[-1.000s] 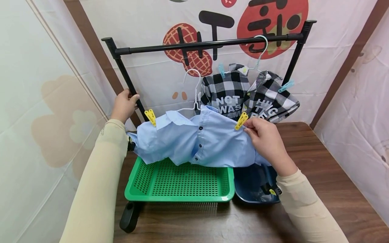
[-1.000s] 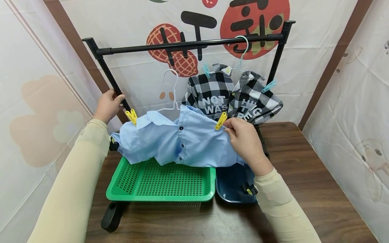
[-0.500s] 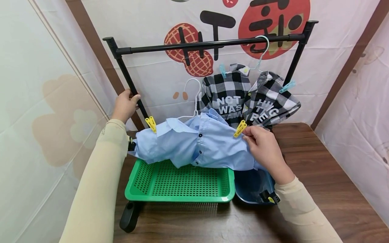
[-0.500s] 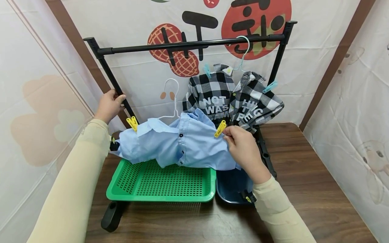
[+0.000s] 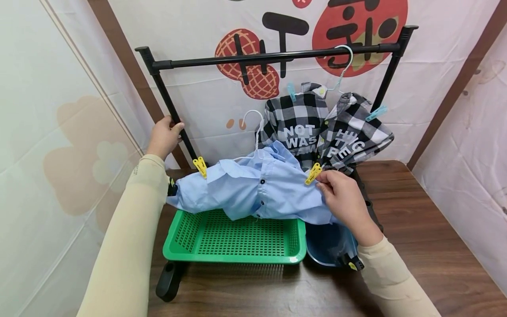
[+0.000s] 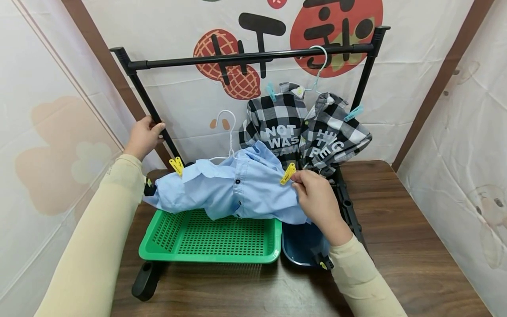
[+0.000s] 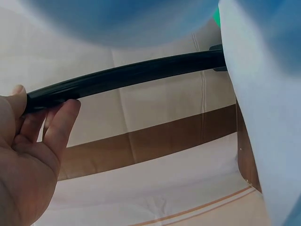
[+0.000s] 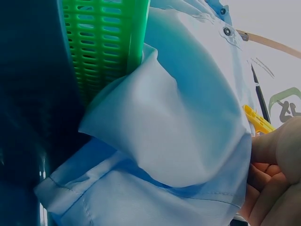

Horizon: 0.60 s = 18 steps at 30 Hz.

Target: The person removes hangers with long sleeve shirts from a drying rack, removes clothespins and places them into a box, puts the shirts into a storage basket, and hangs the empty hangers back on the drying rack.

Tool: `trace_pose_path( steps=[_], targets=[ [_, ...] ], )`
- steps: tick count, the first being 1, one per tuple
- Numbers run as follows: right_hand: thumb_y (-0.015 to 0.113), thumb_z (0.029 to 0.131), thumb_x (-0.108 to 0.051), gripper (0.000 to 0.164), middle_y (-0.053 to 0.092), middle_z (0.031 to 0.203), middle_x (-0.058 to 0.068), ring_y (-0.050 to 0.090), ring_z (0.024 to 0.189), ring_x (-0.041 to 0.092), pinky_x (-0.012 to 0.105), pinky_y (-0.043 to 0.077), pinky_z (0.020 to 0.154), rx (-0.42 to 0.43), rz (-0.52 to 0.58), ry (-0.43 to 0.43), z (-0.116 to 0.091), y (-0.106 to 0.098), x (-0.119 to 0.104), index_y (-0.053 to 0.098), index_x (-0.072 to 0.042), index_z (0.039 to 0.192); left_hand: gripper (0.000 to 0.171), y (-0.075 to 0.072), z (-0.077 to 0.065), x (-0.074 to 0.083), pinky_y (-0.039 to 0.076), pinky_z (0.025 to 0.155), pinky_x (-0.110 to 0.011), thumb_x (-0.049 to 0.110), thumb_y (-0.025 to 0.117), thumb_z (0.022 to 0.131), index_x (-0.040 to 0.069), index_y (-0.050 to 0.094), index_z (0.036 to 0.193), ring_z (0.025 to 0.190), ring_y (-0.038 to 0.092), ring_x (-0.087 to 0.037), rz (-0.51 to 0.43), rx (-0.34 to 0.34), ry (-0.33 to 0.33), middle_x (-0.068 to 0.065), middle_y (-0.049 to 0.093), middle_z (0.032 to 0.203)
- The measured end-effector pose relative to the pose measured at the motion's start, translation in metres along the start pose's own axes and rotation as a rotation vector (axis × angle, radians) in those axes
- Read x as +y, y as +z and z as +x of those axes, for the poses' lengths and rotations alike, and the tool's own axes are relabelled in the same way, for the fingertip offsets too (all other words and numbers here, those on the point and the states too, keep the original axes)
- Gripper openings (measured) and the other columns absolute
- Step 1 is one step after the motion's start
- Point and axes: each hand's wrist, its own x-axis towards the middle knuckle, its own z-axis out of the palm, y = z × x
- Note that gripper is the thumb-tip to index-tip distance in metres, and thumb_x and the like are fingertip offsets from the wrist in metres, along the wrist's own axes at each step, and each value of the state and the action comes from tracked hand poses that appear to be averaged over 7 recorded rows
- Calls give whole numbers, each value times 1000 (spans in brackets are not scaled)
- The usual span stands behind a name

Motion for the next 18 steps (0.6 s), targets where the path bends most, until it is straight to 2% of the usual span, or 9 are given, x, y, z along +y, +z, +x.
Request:
trace_pose_path(
  steps=[10,18],
  targets=[
    [74,92,-2,8,69,93,6,58,77,18,35,49,66,-3,2,15,-6,3,3,73,-6,99,47,1,1,-1,56,99,-45,38,46,109,3,52,140,119,63,-34,11,-9,-14,-20,57,133],
    [75,93,-5,8,70,96,4,61,79,18,36,51,67,6,-12,-7,-8,3,4,72,-9,99,49,1,2,-3,57,97,-43,40,45,109,4,52,141,119,64,-34,9,-15,-4,-20,57,132]
  ],
)
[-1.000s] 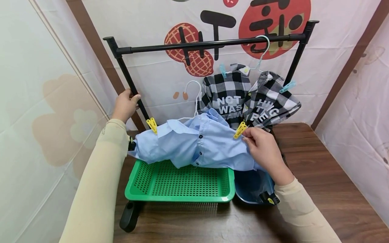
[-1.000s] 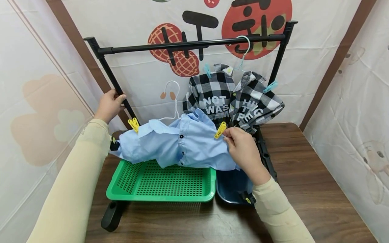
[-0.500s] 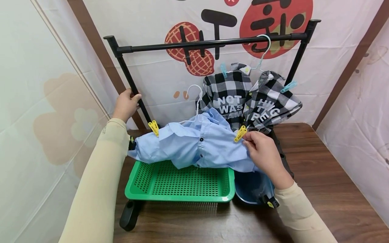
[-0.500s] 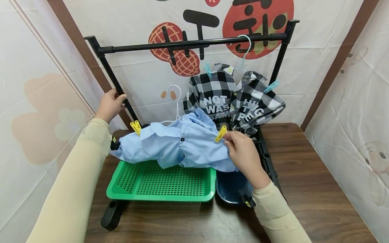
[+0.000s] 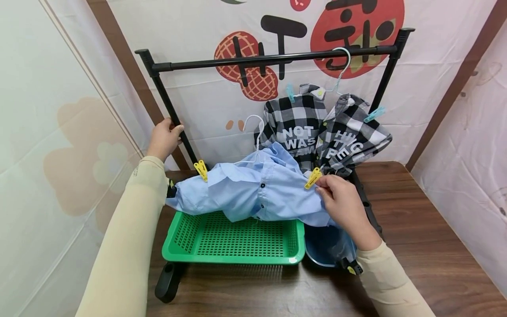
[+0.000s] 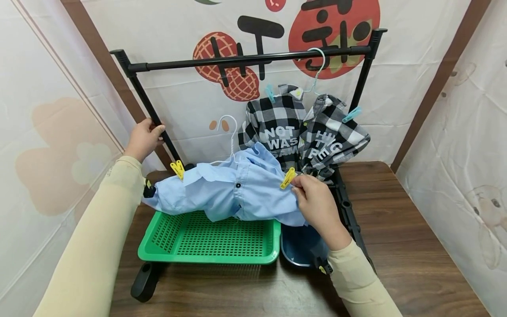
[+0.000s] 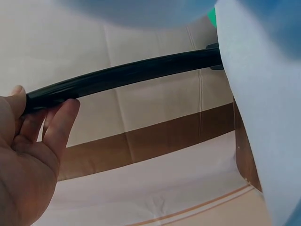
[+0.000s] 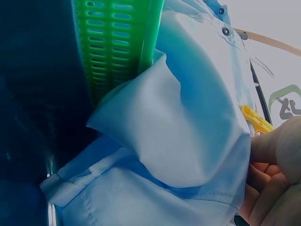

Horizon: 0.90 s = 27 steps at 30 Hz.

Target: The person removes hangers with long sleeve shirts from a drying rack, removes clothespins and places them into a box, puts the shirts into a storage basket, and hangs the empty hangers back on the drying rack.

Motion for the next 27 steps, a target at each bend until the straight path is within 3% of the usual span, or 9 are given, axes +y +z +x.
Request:
trace_pose_path(
  steps=[12,20,23,27],
  targets=[
    [74,93,-3,8,71,97,5,62,80,19,37,51,68,-6,16,2,2,1,1,73,-8,100,47,-2,3,-7,56,97,-42,37,47,109,0,52,139,119,64,-34,-3,-9,1,-21,57,130],
    [75,93,-4,9,71,99,5,65,84,19,37,53,69,-4,9,-14,2,5,1,73,-7,101,48,2,-1,-16,58,94,-39,44,53,105,1,55,128,113,66,-32,-71,23,0,-15,58,117],
    [75,93,-4,9,72,100,5,65,85,19,38,54,70,3,4,-23,1,5,0,73,-7,101,52,0,-5,-22,60,90,-38,46,54,104,-1,55,126,112,67,-34,-65,-35,-7,-19,60,120],
    [74,93,-4,9,72,100,6,66,85,20,38,55,70,14,4,-33,1,2,-1,73,-7,101,59,-4,-11,-32,59,91,-42,44,54,105,-5,50,138,120,61,-39,-107,-167,-34,-27,56,134]
  ],
)
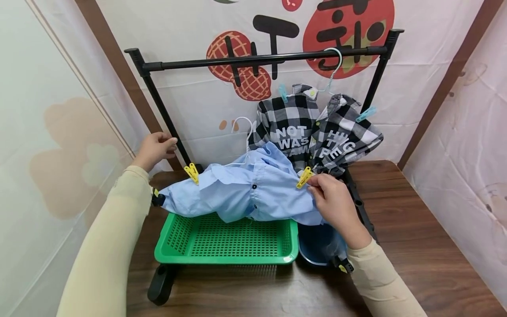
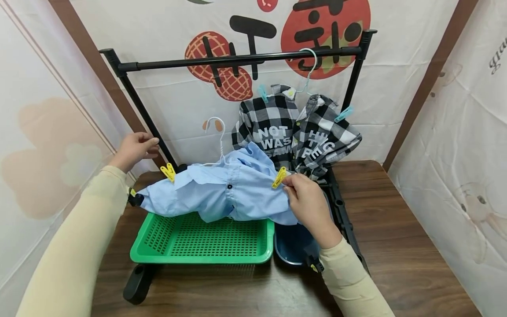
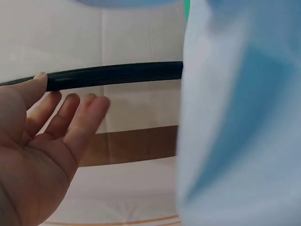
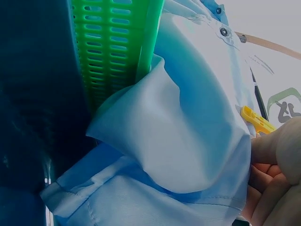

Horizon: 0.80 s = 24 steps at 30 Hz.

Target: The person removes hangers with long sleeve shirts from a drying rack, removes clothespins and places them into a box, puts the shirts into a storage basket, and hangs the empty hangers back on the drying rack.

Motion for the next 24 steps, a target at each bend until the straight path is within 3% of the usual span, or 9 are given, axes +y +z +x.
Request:
trace_pose_path(
  steps=[3,6,15,24],
  targets=[
    [74,93,-5,9,72,100,5,67,86,20,38,55,70,0,-2,-6,0,0,-1,73,-8,102,60,-5,-7,-4,59,93,-43,42,52,106,-3,45,145,124,58,-38,-38,-46,-8,-27,51,139],
    [74,93,-5,9,71,100,5,67,86,20,38,55,71,3,-4,-9,1,-1,-1,73,-8,102,58,-10,-15,-3,60,90,-41,44,51,106,0,47,144,119,60,-32,-15,-56,1,-24,52,138],
    [75,93,-5,10,71,99,5,66,85,19,37,55,70,18,-3,-17,1,0,0,74,-8,102,50,-22,-46,12,62,82,-34,42,51,107,3,53,138,99,64,-3,62,-75,107,-21,60,131],
    [74,93,-5,10,71,99,4,66,84,18,36,55,69,19,-2,-14,-1,1,-1,73,-8,102,48,-19,-92,20,61,78,-26,41,54,106,4,55,136,98,69,-5,37,-67,184,-18,63,126]
  ],
)
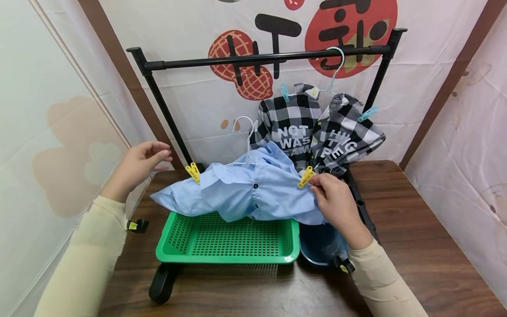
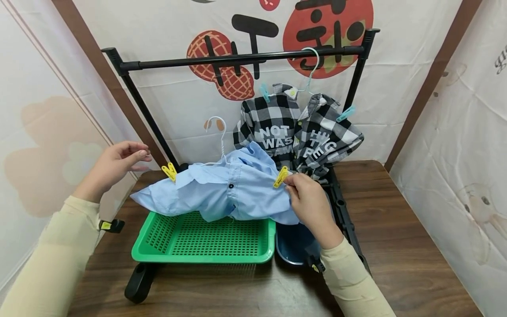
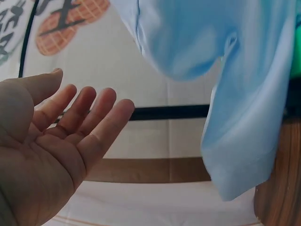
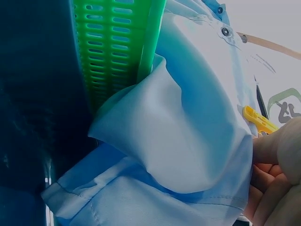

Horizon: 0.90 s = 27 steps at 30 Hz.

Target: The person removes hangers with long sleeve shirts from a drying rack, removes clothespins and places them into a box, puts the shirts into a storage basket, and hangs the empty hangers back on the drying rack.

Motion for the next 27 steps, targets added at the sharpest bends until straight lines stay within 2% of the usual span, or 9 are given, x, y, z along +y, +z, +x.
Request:
trace_pose_path(
  steps=[6,10,16,21,27],
  targets=[
    [75,93,-4,10,71,98,3,66,84,17,36,55,69,8,-2,-12,0,-1,0,74,-9,102,38,8,-24,4,61,76,-24,29,57,106,2,58,133,94,69,-3,-20,21,74,-16,63,122],
    [75,93,-4,10,71,97,3,64,81,15,35,54,67,17,-1,-20,0,-2,0,74,-9,102,33,12,-36,6,60,77,-22,24,59,105,2,60,130,94,68,-4,-25,55,117,-8,64,119],
    [74,93,-4,10,70,97,3,63,80,14,34,53,66,21,3,-24,0,-4,-1,74,-9,102,30,16,-48,7,58,74,-18,25,62,104,8,63,128,87,70,-4,30,84,123,-7,66,116],
    [74,93,-3,10,70,98,4,64,81,15,35,54,67,24,9,-32,-1,-6,-2,73,-9,102,28,21,-57,7,51,76,-14,30,66,102,13,66,125,94,64,-4,95,87,116,-3,68,114],
    [75,92,-3,11,71,98,4,67,85,17,37,56,71,26,18,-45,-1,-7,-6,73,-8,101,26,28,-69,10,50,81,-9,21,72,98,11,68,121,97,64,-2,97,66,153,-7,71,116]
  ],
)
